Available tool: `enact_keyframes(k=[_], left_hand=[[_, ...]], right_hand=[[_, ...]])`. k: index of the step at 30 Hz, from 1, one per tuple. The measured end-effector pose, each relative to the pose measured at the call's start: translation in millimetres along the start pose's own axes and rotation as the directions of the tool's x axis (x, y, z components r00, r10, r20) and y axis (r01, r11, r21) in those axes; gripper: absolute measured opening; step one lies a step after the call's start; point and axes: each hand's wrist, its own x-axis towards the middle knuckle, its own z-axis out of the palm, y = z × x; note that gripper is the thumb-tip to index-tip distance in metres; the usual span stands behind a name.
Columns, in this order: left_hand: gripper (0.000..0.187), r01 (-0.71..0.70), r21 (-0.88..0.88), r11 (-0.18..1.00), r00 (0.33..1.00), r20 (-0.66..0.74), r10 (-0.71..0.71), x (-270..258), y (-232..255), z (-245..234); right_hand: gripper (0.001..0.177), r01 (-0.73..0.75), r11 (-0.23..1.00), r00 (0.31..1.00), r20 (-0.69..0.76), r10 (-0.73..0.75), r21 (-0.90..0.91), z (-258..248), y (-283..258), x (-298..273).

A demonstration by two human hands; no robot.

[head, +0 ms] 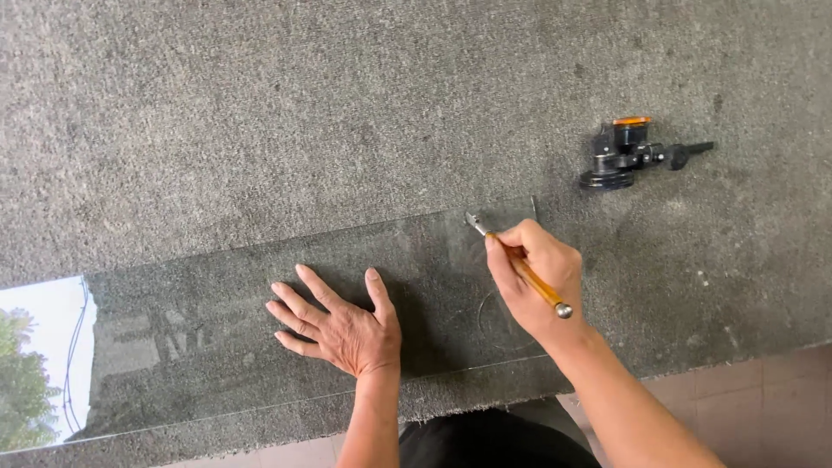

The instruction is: Cutting a circular shape from a glass pane using a circular cutter and pliers

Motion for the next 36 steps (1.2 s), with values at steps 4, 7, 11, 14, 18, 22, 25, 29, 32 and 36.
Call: enact_keyframes(k=[4,7,11,14,18,22,25,29,32,36], left_hand=[[0.093,0.02,0.013,1.0,1.0,-0.001,-0.02,0.5,-0.5,0.8],[0.092,0.021,0.017,1.0,1.0,-0.016,-0.02,0.7,0.3,2.7],[0.093,0.025,0.007,1.0,1.0,0.017,-0.025,1.0,-1.9,1.3],[0.093,0.031,0.0,1.0,0.999,0.025,-0.031,0.8,-1.0,1.9],[0.095,0.045,-0.014,0.999,0.999,0.02,-0.045,0.5,-0.5,2.5],[0.094,0.039,-0.029,0.999,0.999,0.011,-0.039,1.7,0.2,0.7],[0.094,0.041,-0.037,0.998,0.999,0.014,-0.041,0.5,0.0,1.1],[0.094,0.043,-0.045,0.998,0.999,0.011,-0.042,2.6,0.6,-0.8],[0.094,0.052,-0.06,0.997,0.999,0.015,-0.051,2.1,1.9,-1.1],[0.094,0.049,-0.062,0.997,0.999,0.023,-0.048,2.5,0.6,0.8]], right_hand=[[0.014,-0.049,0.999,0.998,0.025,0.049,0.002,2.1,-3.3,2.1],[0.014,-0.054,0.998,0.998,0.031,0.053,0.014,3.5,-1.2,5.2],[0.014,-0.056,0.998,0.997,0.05,0.055,0.024,7.7,1.3,5.6],[0.013,-0.06,0.998,0.997,0.056,0.059,0.019,8.2,3.0,4.6],[0.012,-0.053,0.998,0.998,0.039,0.051,0.033,11.2,4.2,2.0],[0.012,-0.021,1.0,0.997,0.072,0.021,-0.008,10.4,2.4,5.1],[0.013,-0.03,0.999,0.994,0.102,0.029,0.009,10.5,4.2,5.1],[0.011,-0.012,1.0,0.996,0.083,0.01,0.028,10.5,1.7,3.9],[0.008,-0.024,0.999,0.996,0.085,0.021,0.031,5.2,5.4,-0.2],[0.006,-0.007,0.998,0.994,0.108,0.0,0.069,5.8,12.9,2.0]])
